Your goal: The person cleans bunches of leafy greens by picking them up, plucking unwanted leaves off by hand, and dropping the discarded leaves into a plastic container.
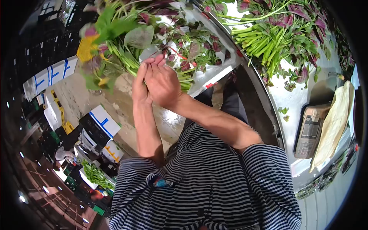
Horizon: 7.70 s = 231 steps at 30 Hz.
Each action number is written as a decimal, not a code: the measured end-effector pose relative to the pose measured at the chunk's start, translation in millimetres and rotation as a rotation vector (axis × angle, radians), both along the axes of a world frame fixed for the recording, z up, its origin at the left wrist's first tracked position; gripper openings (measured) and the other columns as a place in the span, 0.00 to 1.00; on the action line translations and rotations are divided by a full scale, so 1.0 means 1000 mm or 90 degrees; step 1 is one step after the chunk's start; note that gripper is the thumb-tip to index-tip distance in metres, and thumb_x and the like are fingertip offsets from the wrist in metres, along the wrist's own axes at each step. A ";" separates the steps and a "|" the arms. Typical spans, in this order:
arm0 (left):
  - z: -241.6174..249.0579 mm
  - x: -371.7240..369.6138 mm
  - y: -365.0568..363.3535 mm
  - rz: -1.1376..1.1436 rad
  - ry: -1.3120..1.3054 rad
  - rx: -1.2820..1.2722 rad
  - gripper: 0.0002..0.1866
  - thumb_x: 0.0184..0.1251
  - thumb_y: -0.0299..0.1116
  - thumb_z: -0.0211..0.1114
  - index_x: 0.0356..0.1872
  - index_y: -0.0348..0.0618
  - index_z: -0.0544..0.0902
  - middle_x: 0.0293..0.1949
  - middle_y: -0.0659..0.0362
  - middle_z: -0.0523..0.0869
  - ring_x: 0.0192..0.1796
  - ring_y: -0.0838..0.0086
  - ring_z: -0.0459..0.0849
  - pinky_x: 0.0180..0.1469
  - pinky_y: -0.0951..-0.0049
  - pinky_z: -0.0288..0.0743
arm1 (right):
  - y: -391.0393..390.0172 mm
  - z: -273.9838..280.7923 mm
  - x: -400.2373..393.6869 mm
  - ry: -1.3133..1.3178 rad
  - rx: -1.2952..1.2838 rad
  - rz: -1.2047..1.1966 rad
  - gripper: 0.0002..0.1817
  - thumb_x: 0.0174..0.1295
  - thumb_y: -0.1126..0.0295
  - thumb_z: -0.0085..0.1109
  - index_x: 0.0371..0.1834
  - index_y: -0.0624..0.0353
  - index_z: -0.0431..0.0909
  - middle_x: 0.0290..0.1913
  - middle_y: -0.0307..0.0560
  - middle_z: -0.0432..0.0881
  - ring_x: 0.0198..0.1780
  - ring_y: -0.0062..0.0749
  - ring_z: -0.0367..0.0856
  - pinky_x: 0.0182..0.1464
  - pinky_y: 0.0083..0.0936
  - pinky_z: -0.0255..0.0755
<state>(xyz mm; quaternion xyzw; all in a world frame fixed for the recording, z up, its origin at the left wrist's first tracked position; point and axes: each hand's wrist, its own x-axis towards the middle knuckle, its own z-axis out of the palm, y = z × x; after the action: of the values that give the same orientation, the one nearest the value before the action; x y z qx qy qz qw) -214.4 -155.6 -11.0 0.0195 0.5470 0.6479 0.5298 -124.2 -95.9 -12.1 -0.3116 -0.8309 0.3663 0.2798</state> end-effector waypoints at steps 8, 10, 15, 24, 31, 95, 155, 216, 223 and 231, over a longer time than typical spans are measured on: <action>-0.010 -0.013 0.011 0.035 -0.114 0.093 0.08 0.69 0.34 0.55 0.38 0.40 0.75 0.33 0.56 0.79 0.51 0.60 0.79 0.62 0.55 0.70 | 0.018 -0.016 0.048 0.101 -0.163 0.197 0.37 0.50 0.67 0.63 0.62 0.74 0.60 0.52 0.59 0.77 0.50 0.45 0.78 0.51 0.31 0.71; -0.012 -0.022 0.005 0.031 -0.134 0.125 0.07 0.69 0.33 0.55 0.36 0.40 0.75 0.29 0.58 0.78 0.49 0.61 0.80 0.62 0.56 0.70 | 0.036 -0.029 0.063 0.192 -0.715 0.281 0.31 0.58 0.63 0.60 0.64 0.63 0.65 0.51 0.55 0.77 0.47 0.36 0.79 0.52 0.28 0.69; -0.006 -0.038 0.001 0.030 -0.195 0.146 0.04 0.67 0.31 0.56 0.33 0.43 0.75 0.24 0.63 0.74 0.34 0.70 0.78 0.49 0.61 0.76 | 0.038 -0.056 0.068 0.021 -0.688 0.298 0.13 0.64 0.65 0.56 0.49 0.59 0.79 0.43 0.47 0.80 0.39 0.25 0.76 0.44 0.22 0.70; 0.009 -0.063 0.007 -0.024 -0.211 0.188 0.03 0.66 0.30 0.56 0.33 0.45 0.73 0.21 0.66 0.68 0.24 0.77 0.69 0.33 0.69 0.71 | 0.002 -0.063 0.101 0.113 -0.732 0.247 0.13 0.56 0.71 0.65 0.42 0.66 0.79 0.29 0.43 0.81 0.28 0.21 0.71 0.32 0.20 0.68; 0.016 -0.051 0.011 -0.090 -0.185 0.190 0.04 0.63 0.31 0.58 0.34 0.46 0.72 0.21 0.66 0.67 0.23 0.77 0.69 0.32 0.70 0.69 | 0.016 -0.060 0.061 0.118 -0.503 0.300 0.34 0.51 0.83 0.61 0.65 0.64 0.63 0.50 0.44 0.76 0.35 0.17 0.73 0.34 0.18 0.69; 0.054 -0.056 -0.015 -0.216 0.036 -0.125 0.05 0.51 0.21 0.63 0.28 0.37 0.74 0.18 0.58 0.75 0.17 0.70 0.76 0.24 0.70 0.73 | 0.116 0.002 0.058 0.101 0.073 0.014 0.14 0.50 0.81 0.59 0.42 0.63 0.76 0.41 0.49 0.80 0.42 0.46 0.79 0.44 0.34 0.73; 0.100 -0.022 -0.128 -0.719 0.696 -0.099 0.26 0.56 0.33 0.67 0.56 0.39 0.73 0.47 0.57 0.80 0.50 0.66 0.78 0.57 0.65 0.69 | 0.142 0.161 0.133 0.159 0.116 -0.031 0.09 0.54 0.81 0.59 0.38 0.64 0.83 0.37 0.48 0.85 0.39 0.30 0.82 0.40 0.25 0.75; 0.069 -0.020 -0.086 -0.771 0.930 0.036 0.09 0.55 0.29 0.61 0.38 0.40 0.79 0.34 0.51 0.81 0.37 0.59 0.79 0.38 0.65 0.74 | 0.156 0.056 0.110 0.160 0.022 -0.037 0.04 0.54 0.73 0.50 0.27 0.62 0.71 0.28 0.45 0.73 0.29 0.32 0.73 0.31 0.31 0.70; 0.052 -0.043 -0.122 -0.830 0.940 0.059 0.16 0.64 0.33 0.60 0.53 0.42 0.77 0.46 0.55 0.82 0.47 0.64 0.81 0.51 0.66 0.77 | 0.215 0.069 0.161 0.175 -0.051 -0.179 0.08 0.66 0.72 0.46 0.34 0.62 0.73 0.27 0.41 0.77 0.26 0.24 0.73 0.29 0.21 0.68; 0.010 -0.062 -0.163 -0.717 0.731 -0.107 0.14 0.64 0.34 0.61 0.50 0.43 0.78 0.45 0.56 0.82 0.45 0.66 0.82 0.48 0.66 0.77 | 0.202 0.087 0.158 0.211 0.083 -0.105 0.05 0.66 0.71 0.53 0.40 0.61 0.75 0.25 0.40 0.77 0.23 0.21 0.75 0.23 0.21 0.68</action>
<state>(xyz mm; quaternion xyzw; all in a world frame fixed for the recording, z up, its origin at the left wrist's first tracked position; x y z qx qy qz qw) -276.0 -318.1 -0.7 0.5821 0.6886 0.1293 0.4126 33.4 105.7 74.4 -0.2951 -0.7670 0.3337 0.4618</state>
